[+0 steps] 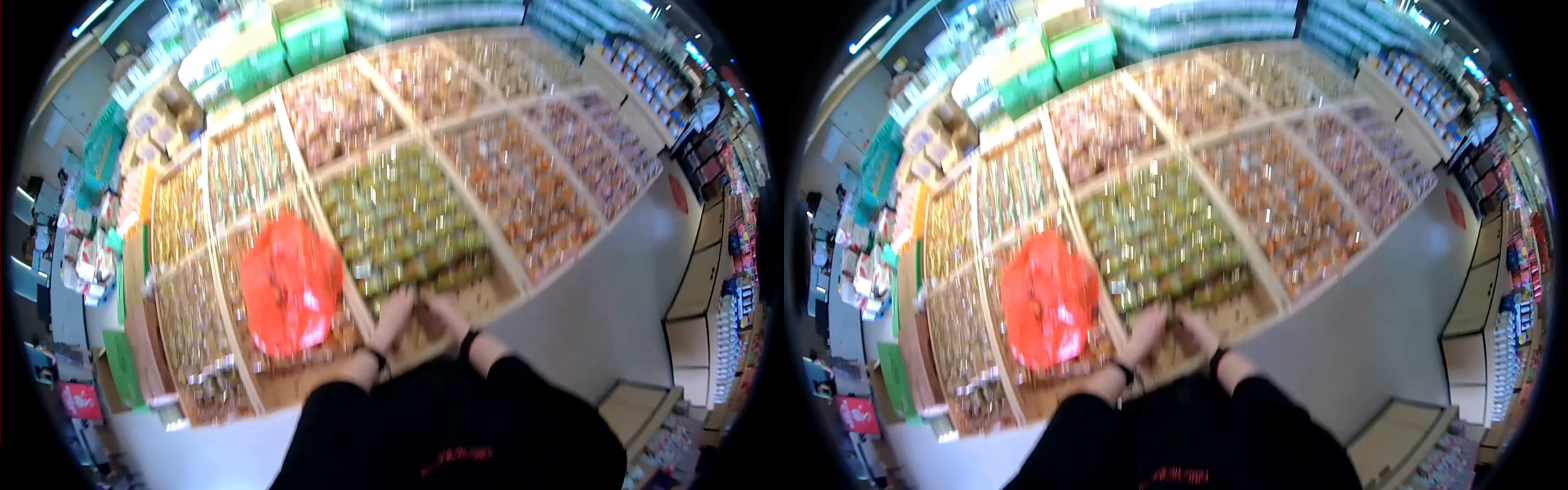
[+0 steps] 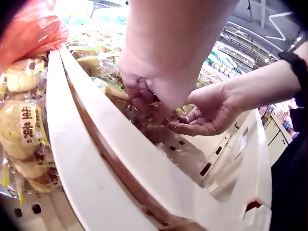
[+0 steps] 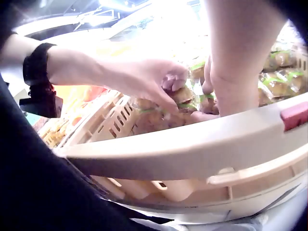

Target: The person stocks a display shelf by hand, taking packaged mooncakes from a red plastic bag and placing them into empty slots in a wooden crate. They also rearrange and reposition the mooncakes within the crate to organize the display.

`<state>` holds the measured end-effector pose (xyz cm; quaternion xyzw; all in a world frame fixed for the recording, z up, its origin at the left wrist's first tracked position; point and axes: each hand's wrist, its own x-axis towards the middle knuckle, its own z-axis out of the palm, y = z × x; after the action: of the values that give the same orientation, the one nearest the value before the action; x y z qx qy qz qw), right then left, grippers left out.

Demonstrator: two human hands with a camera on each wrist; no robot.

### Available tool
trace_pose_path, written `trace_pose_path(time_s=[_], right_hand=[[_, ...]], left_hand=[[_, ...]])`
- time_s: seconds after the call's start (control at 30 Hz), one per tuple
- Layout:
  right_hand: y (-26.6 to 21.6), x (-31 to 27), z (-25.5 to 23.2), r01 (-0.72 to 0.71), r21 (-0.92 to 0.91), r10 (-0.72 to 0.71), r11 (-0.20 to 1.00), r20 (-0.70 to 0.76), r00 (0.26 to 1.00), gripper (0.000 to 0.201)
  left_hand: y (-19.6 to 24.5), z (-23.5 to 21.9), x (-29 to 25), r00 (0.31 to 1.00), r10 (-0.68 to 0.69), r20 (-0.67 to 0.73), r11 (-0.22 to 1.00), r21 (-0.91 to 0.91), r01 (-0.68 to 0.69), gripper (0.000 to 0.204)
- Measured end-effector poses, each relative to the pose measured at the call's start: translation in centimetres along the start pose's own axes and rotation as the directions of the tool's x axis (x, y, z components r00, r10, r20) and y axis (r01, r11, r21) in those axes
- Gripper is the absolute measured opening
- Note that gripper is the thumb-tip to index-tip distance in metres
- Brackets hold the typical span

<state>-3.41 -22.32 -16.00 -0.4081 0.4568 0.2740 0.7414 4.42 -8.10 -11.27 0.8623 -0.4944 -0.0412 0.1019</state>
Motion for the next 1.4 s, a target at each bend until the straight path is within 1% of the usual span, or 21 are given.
trace_pose_path(time_s=[0.03,0.07,0.1,0.13,0.17,0.2,0.27,0.43,0.53,0.6,0.67,0.73,0.77,0.83,0.93,1.0,1.07,1.17,1.3,1.37,1.4], right_hand=[[0.6,-0.4,1.4,0.210,0.141,-0.194,0.968,-0.119,0.974,0.035],[0.2,-1.7,2.8,0.571,-0.106,-0.574,0.814,-0.302,0.761,0.026],[0.6,0.5,2.7,0.732,-0.161,-0.726,0.662,-0.376,0.575,0.024],[-1.0,-2.5,3.3,0.521,-0.143,-0.532,0.841,-0.383,0.755,0.035],[0.2,4.2,1.0,0.315,-0.244,-0.394,0.917,-0.435,0.809,0.036],[-0.7,1.6,1.5,0.303,-0.134,-0.332,0.943,-0.361,0.872,0.037],[-1.2,1.6,1.8,0.284,0.098,-0.242,0.954,-0.311,0.919,0.034],[-0.8,1.2,0.5,0.185,0.090,-0.167,0.979,-0.177,0.970,0.043],[-0.9,-1.0,-0.9,0.101,0.112,-0.100,0.989,-0.015,0.995,0.054],[-0.3,-0.9,-3.2,0.111,-0.224,-0.123,0.968,-0.042,0.991,0.056],[-0.1,-3.5,-3.8,0.241,-0.405,-0.288,0.882,-0.057,0.956,0.049],[0.4,-5.7,-3.9,0.215,-0.808,-0.452,0.548,-0.070,0.889,0.042],[1.1,-6.0,-3.8,0.213,-0.806,-0.446,0.552,-0.070,0.892,0.042],[2.2,-6.7,-3.1,0.247,-0.967,-0.760,0.070,0.109,0.641,0.034],[2.3,-8.4,-1.0,0.176,-0.984,-0.761,0.029,0.093,0.642,0.031],[2.6,-7.7,-1.0,0.165,-0.983,-0.784,0.085,0.036,0.620,0.029],[2.2,-7.9,-0.9,0.122,-0.991,-0.806,0.062,0.022,0.591,0.028],[1.9,-8.7,-0.7,0.135,-0.986,-0.798,0.094,0.007,0.603,0.027],[1.7,-9.3,-0.3,0.097,-0.989,-0.788,0.109,-0.026,0.615,0.026],[1.7,-9.1,-0.4,0.078,-0.992,-0.780,0.101,-0.030,0.625,0.031],[1.7,-9.3,-0.3,0.084,-0.992,-0.784,0.099,-0.026,0.621,0.031]], left_hand=[[-0.7,1.2,0.0,0.999,0.040,-0.001,0.999,0.033,-0.040,0.035],[-1.0,1.5,0.0,0.999,0.043,-0.006,0.999,0.012,-0.043,0.039],[-1.0,1.3,0.1,0.999,0.026,-0.020,0.998,-0.063,-0.027,0.038],[-0.9,0.4,0.3,0.997,-0.012,0.077,0.985,-0.171,0.025,0.035],[-1.0,0.2,0.3,0.998,-0.023,0.054,0.984,-0.173,0.032,0.028],[-1.1,0.6,0.4,0.999,-0.041,0.028,0.979,-0.198,0.046,0.018],[-1.1,0.7,0.6,0.997,-0.075,0.003,0.958,-0.278,0.073,0.012],[-1.4,-3.7,0.8,0.963,-0.068,0.262,0.902,-0.397,0.172,0.019],[-3.3,-7.6,-1.5,0.948,-0.317,-0.043,0.774,-0.589,0.232,0.027],[-6.1,-10.6,-3.9,0.802,-0.528,-0.279,0.672,-0.715,0.194,0.016],[-10.8,-10.5,-6.1,0.549,-0.679,-0.488,0.676,-0.708,0.206,0.008],[-15.9,-10.0,-8.4,0.353,-0.776,-0.523,0.609,-0.766,0.204,0.011],[-18.6,-9.0,-9.5,0.362,-0.823,-0.437,0.540,-0.799,0.265,0.015],[-21.4,-7.5,-9.7,0.421,-0.801,-0.425,0.580,-0.728,0.367,0.019],[-23.6,-6.1,-9.0,0.591,-0.753,-0.290,0.565,-0.745,0.355,0.035],[-26.5,-4.8,-7.1,0.662,-0.634,-0.398,0.755,-0.504,0.420,0.037],[-24.5,-10.5,-5.7,0.675,-0.631,-0.383,0.722,-0.608,0.330,0.043],[-25.4,-13.7,-3.7,0.501,-0.799,-0.333,0.598,-0.532,0.600,0.045],[-31.2,-9.7,-2.8,0.511,-0.597,-0.618,0.795,-0.369,0.483,0.035],[-33.3,-8.4,-3.3,0.679,-0.656,-0.329,0.754,-0.251,0.607,0.031],[-33.2,-8.3,-3.7,0.678,-0.654,-0.337,0.756,-0.247,0.606,0.031]])
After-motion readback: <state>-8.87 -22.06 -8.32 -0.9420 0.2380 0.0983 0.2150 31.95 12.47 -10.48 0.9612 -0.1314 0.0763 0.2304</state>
